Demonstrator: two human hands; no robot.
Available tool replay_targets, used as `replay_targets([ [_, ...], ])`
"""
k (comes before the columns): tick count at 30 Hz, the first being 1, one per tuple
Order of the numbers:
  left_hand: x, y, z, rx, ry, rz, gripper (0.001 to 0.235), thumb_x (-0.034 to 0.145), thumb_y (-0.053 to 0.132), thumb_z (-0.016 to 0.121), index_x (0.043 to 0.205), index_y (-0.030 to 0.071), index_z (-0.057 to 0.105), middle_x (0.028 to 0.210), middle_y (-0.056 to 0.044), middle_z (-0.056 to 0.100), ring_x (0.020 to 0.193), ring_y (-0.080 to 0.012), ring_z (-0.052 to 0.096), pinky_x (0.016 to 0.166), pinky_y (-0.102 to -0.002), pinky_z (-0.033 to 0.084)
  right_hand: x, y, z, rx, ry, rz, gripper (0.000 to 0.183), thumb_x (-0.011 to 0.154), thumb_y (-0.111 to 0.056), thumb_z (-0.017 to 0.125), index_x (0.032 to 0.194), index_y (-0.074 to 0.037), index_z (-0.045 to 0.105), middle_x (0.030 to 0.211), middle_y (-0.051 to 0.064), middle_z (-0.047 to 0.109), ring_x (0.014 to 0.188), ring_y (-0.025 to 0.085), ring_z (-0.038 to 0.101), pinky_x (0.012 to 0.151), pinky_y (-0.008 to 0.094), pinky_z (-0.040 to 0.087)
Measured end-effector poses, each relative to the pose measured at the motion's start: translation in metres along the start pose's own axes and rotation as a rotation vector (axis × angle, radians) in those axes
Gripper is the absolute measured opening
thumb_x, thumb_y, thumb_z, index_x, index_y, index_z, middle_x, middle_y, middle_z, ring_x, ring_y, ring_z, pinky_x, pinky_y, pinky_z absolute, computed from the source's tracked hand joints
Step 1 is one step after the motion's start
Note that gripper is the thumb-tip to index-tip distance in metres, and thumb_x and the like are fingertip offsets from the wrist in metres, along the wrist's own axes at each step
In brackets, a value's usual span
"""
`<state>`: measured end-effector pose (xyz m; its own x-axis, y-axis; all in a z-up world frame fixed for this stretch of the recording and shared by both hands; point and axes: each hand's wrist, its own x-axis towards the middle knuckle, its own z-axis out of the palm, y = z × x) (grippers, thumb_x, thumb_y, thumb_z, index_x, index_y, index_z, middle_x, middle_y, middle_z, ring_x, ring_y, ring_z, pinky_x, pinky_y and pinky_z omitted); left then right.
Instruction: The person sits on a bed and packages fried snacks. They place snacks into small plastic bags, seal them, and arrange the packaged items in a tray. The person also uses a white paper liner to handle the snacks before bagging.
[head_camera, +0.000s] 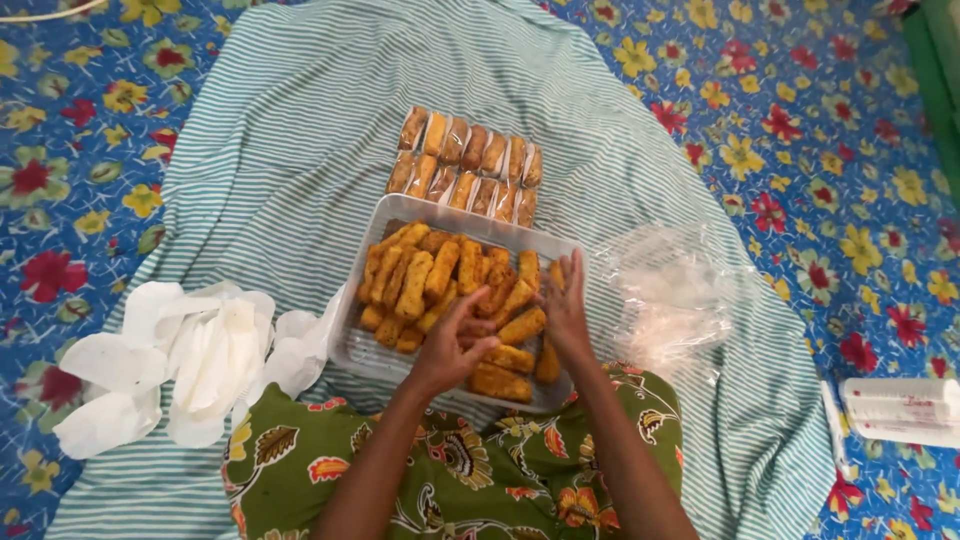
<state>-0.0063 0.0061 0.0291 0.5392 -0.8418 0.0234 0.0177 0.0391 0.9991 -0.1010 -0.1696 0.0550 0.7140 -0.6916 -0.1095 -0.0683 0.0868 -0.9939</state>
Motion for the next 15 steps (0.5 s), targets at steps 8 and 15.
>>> replay_targets([
  [8,0.000,-0.102,0.014,-0.695,-0.093,-0.092,0.090,0.101,0.056,0.059,0.165,0.013,0.013,0.164,-0.027,0.016,0.145,-0.0463,0.027,0.111,-0.058,0.037,-0.086,0.006,0.093,-0.330,-0.095,-0.334,0.079,0.103,-0.024,0.054,0.164,-0.011,0.006,0.165,0.026,0.014,0.150,0.037,0.019,0.118,0.055,0.021],
  [15,-0.013,-0.095,-0.002,-1.469,-0.457,0.065,0.074,0.104,0.048,0.057,0.163,0.019,0.023,0.166,-0.021,0.029,0.150,-0.0422,0.031,0.119,-0.060,0.033,-0.103,0.025,0.129,-0.424,-0.364,-0.577,0.069,0.108,-0.041,0.042,0.164,-0.011,0.016,0.171,0.016,0.005,0.155,0.040,0.004,0.115,0.066,-0.014],
])
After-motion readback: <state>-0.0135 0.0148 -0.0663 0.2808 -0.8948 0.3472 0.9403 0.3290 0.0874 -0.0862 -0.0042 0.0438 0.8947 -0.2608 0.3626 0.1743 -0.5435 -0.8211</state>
